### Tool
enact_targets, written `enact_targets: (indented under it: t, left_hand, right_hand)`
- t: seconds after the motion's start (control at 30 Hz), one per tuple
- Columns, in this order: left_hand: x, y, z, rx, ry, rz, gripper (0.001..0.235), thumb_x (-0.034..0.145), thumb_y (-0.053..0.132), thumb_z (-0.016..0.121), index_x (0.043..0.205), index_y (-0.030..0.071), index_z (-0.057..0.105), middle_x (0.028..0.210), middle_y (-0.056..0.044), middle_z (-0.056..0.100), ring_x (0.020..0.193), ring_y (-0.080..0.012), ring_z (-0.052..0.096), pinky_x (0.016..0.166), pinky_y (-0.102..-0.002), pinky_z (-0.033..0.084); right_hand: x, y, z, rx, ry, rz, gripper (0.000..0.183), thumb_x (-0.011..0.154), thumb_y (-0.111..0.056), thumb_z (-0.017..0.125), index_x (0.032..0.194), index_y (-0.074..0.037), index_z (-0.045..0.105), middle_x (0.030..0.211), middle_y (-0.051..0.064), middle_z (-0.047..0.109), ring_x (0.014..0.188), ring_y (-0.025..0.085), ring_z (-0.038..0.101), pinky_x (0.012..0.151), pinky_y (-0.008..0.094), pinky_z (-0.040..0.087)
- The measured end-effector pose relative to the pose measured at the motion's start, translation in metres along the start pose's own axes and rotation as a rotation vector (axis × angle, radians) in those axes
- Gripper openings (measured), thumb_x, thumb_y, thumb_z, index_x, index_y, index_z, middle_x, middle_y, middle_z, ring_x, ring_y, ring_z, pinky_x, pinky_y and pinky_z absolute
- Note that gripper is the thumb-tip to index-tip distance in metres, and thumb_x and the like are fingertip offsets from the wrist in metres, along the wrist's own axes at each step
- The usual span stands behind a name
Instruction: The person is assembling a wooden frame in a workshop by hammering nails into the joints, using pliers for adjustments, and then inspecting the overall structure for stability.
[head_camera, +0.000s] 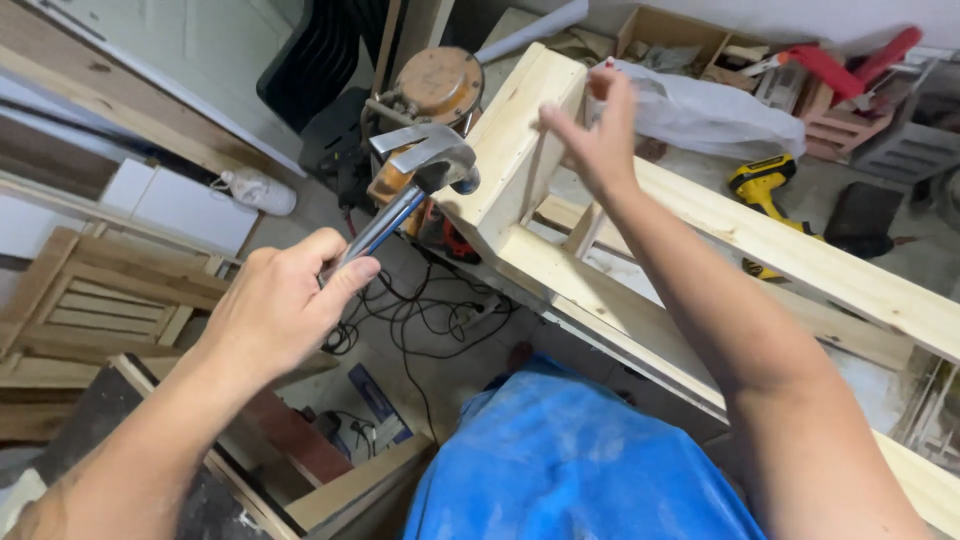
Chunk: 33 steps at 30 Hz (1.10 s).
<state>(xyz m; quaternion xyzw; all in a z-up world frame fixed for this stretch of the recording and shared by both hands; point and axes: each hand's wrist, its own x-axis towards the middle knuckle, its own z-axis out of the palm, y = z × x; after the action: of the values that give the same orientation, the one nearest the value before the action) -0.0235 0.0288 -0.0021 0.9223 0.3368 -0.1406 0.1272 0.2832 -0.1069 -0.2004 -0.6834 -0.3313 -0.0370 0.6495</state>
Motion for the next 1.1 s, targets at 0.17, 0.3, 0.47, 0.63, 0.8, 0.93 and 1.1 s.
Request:
enact_targets:
  t: [0.17, 0.3, 0.47, 0.63, 0.8, 0.93, 1.1]
  left_hand:
    - [0.021, 0.019, -0.012, 0.031, 0.018, 0.008, 0.045, 0.105, 0.059, 0.051, 0.095, 0.016, 0.060, 0.064, -0.007, 0.065, 0.066, -0.0278, 0.060, 0.059, -0.045, 0.041]
    - [0.043, 0.030, -0.016, -0.009, 0.052, 0.118, 0.046, 0.107, 0.054, 0.052, 0.085, 0.014, 0.055, 0.059, -0.006, 0.056, 0.059, -0.0248, 0.052, 0.059, -0.042, 0.036]
    - [0.068, 0.061, -0.025, -0.002, 0.035, 0.128, 0.047, 0.105, 0.056, 0.049, 0.087, 0.013, 0.057, 0.067, -0.009, 0.057, 0.068, -0.0286, 0.053, 0.062, -0.045, 0.034]
    - [0.089, 0.077, -0.026, 0.006, 0.149, 0.234, 0.048, 0.111, 0.050, 0.048, 0.083, 0.011, 0.047, 0.064, -0.009, 0.056, 0.063, -0.0316, 0.051, 0.060, -0.047, 0.037]
    - [0.104, 0.081, 0.003, 0.155, 0.149, 0.323, 0.052, 0.110, 0.052, 0.041, 0.103, 0.009, 0.069, 0.078, -0.026, 0.073, 0.081, -0.0473, 0.076, 0.069, -0.055, 0.059]
    - [0.098, 0.091, -0.019, 0.244, 0.083, 0.286, 0.052, 0.108, 0.051, 0.042, 0.110, 0.008, 0.072, 0.089, -0.029, 0.074, 0.090, -0.0524, 0.076, 0.077, -0.058, 0.059]
    - [0.093, 0.092, -0.032, 0.131, 0.159, 0.331, 0.053, 0.110, 0.050, 0.040, 0.104, 0.007, 0.069, 0.082, -0.031, 0.072, 0.086, -0.0544, 0.074, 0.072, -0.058, 0.058]
  right_hand:
    - [0.027, 0.024, 0.011, 0.101, -0.126, 0.464, 0.041, 0.082, -0.047, 0.069, 0.104, -0.015, 0.058, 0.103, 0.000, 0.062, 0.092, 0.015, 0.057, 0.081, 0.031, 0.044]
    - [0.030, 0.043, 0.018, 0.297, -0.057, 0.599, 0.026, 0.090, -0.043, 0.062, 0.092, -0.019, 0.053, 0.098, -0.003, 0.057, 0.093, 0.012, 0.051, 0.085, 0.029, 0.040]
    - [0.030, 0.047, 0.018, 0.642, -0.109, 0.740, 0.062, 0.093, -0.057, 0.052, 0.119, -0.005, 0.072, 0.118, 0.008, 0.076, 0.107, 0.020, 0.072, 0.095, 0.034, 0.057]
    - [0.025, 0.059, 0.027, 0.428, -0.176, 0.485, 0.088, 0.087, -0.080, 0.033, 0.122, -0.009, 0.071, 0.131, 0.010, 0.071, 0.118, 0.022, 0.064, 0.106, 0.036, 0.048]
    - [0.020, 0.087, 0.038, 0.425, -0.149, 0.382, 0.068, 0.105, -0.076, 0.028, 0.120, -0.023, 0.069, 0.100, -0.001, 0.064, 0.101, 0.017, 0.067, 0.097, 0.038, 0.056]
    - [0.018, 0.103, 0.047, 0.437, -0.132, 0.338, 0.067, 0.106, -0.075, 0.028, 0.117, -0.025, 0.071, 0.093, -0.002, 0.067, 0.091, 0.014, 0.069, 0.085, 0.034, 0.060]
    - [0.020, 0.100, 0.048, 0.474, -0.081, 0.303, 0.059, 0.110, -0.066, 0.033, 0.114, -0.023, 0.073, 0.095, -0.003, 0.069, 0.092, 0.012, 0.067, 0.091, 0.034, 0.060]
